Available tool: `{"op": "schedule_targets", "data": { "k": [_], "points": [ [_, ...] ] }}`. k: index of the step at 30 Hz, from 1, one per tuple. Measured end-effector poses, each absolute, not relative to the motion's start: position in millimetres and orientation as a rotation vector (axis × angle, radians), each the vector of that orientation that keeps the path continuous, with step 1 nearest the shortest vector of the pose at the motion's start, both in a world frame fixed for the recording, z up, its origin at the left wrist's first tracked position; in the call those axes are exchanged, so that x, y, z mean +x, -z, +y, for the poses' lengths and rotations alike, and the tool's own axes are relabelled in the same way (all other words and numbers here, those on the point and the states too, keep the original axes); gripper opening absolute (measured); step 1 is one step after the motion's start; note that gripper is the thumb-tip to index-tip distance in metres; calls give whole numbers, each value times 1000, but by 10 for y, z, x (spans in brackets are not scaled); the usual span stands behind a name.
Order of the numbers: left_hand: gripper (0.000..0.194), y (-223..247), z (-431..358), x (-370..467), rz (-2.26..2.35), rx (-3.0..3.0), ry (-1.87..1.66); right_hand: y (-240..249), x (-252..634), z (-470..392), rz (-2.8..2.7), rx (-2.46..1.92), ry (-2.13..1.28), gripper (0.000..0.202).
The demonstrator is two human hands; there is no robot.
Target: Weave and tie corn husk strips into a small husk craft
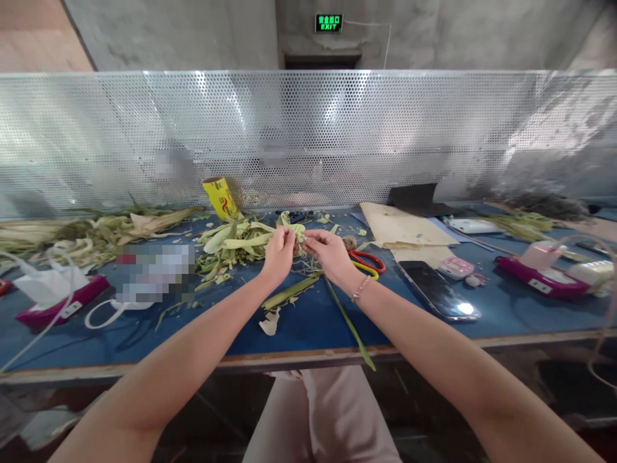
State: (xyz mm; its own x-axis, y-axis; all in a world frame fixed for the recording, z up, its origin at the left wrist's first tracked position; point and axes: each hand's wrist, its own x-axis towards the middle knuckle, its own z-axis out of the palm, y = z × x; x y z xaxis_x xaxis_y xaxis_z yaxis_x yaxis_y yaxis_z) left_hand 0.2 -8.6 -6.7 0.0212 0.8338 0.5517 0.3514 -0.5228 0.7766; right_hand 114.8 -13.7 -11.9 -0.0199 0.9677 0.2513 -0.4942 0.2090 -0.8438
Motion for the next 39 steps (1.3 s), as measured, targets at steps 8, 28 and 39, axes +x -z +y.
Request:
{"op": "schedule_targets", "data": {
  "k": [8,28,39],
  "points": [
    [11,-27,-126,-11,1090,1878,-1458,112,1209,-140,-1239,-631,-1124,19],
    [9,10,-107,-35,1522,2394,-1534,167,1080,-153,-922,-502,-1414,22],
    [7,-16,-140,-10,1529,2311,-1532,165,1069,-179,-995,-561,-1361,28]
  ]
}}
